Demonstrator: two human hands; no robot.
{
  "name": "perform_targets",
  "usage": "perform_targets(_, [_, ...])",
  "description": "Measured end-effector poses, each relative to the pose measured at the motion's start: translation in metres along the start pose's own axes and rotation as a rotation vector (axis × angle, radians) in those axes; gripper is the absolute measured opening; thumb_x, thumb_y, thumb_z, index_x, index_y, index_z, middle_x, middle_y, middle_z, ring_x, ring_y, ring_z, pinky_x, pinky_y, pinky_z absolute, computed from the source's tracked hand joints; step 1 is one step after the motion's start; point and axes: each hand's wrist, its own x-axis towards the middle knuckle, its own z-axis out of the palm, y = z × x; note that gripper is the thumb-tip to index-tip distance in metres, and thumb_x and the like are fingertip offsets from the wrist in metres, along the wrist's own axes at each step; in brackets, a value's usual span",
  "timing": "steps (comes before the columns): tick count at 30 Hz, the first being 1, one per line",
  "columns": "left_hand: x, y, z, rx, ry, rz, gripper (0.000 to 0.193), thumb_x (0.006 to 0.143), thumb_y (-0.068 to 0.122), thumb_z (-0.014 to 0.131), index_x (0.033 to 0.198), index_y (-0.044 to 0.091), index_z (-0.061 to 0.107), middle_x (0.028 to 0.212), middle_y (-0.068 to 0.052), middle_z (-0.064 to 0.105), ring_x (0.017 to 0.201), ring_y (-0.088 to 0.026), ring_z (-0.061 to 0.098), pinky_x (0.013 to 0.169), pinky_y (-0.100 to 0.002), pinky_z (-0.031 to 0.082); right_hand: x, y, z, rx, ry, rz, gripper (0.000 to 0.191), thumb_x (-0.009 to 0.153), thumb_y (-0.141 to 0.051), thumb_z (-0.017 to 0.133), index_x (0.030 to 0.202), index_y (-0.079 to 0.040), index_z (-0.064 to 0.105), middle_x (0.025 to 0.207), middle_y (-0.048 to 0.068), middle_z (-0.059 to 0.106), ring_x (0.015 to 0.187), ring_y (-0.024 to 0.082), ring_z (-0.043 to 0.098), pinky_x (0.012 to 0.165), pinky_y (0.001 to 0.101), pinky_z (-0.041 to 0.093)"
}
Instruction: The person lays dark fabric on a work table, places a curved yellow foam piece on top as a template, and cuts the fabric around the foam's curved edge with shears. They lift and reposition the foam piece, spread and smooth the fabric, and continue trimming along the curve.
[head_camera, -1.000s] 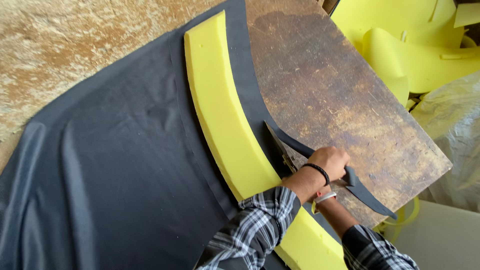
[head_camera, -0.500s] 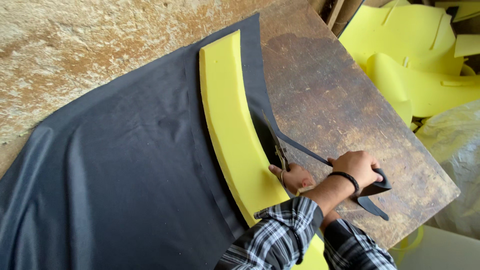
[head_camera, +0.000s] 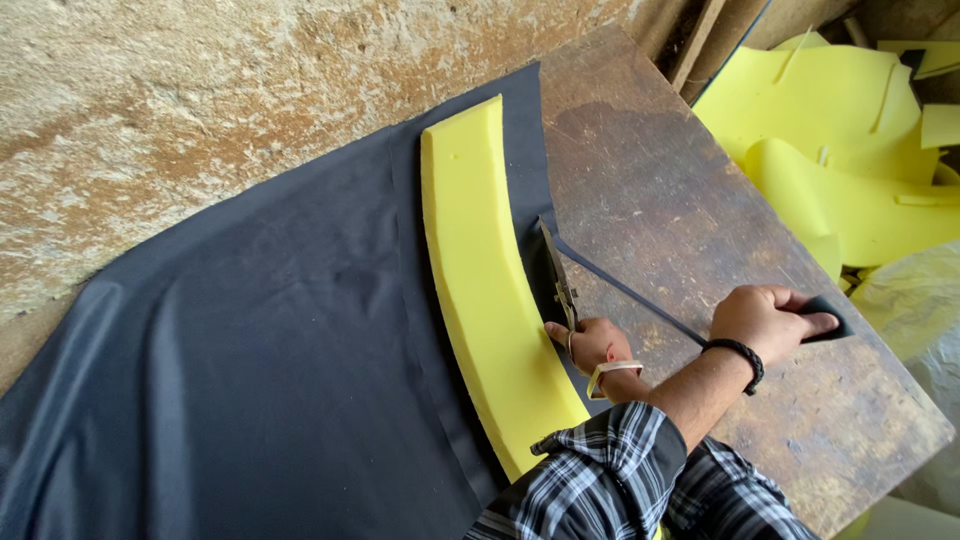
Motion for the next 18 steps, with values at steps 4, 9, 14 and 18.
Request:
perform_targets(4, [0.024, -0.006, 0.015, -0.315, -0.176, -0.087, 0.039, 0.081, 0.031, 0.089, 0.110, 0.007, 0.079, 0.102, -0.009, 0.079, 0.086, -0.019, 0.071, 0.080, -0.037, 0.058, 0.018, -0.012, 0.002, 0.029, 0.014, -0.022, 0.071, 0.087, -0.071, 0.064, 0.095, -0.002, 0.077, 0.090, 0.021, 0.075, 0.087, 0.035, 0.074, 0.081, 0.0492, 0.055])
perform_targets(9, [0.012, 0.018, -0.017, -0.037, -0.266, 0.263, 0.043, 0.081, 0.032, 0.087, 0.114, 0.007, 0.076, 0.108, -0.014, 0.079, 0.096, -0.025, 0.074, 0.085, -0.040, 0.059, 0.041, -0.019, 0.003, -0.065, 0.084, -0.090, 0.069, 0.087, -0.069, 0.065, 0.098, -0.002, 0.079, 0.097, 0.020, 0.077, 0.091, 0.034, 0.073, 0.084, 0.0465, 0.055])
perform_targets(14, [-0.004, 0.037, -0.167, 1.166, 0.055, 0.222, 0.069, 0.083, 0.029, 0.079, 0.144, 0.008, 0.054, 0.136, -0.016, 0.062, 0.127, -0.031, 0.062, 0.111, -0.053, 0.049, 0.054, -0.003, 0.021, -0.021, 0.072, -0.050, 0.068, 0.087, -0.069, 0.065, 0.097, -0.002, 0.077, 0.094, 0.019, 0.076, 0.088, 0.033, 0.072, 0.081, 0.0460, 0.054])
perform_targets(18, [0.002, 0.031, -0.223, 1.692, 0.021, -0.152, 0.041, 0.096, 0.033, 0.062, 0.134, 0.018, 0.068, 0.153, -0.014, 0.050, 0.150, -0.035, 0.034, 0.129, -0.055, 0.004, 0.069, 0.006, 0.035, -0.021, 0.154, -0.102, 0.068, 0.087, -0.069, 0.066, 0.094, -0.003, 0.075, 0.091, 0.018, 0.074, 0.085, 0.032, 0.070, 0.079, 0.0455, 0.052])
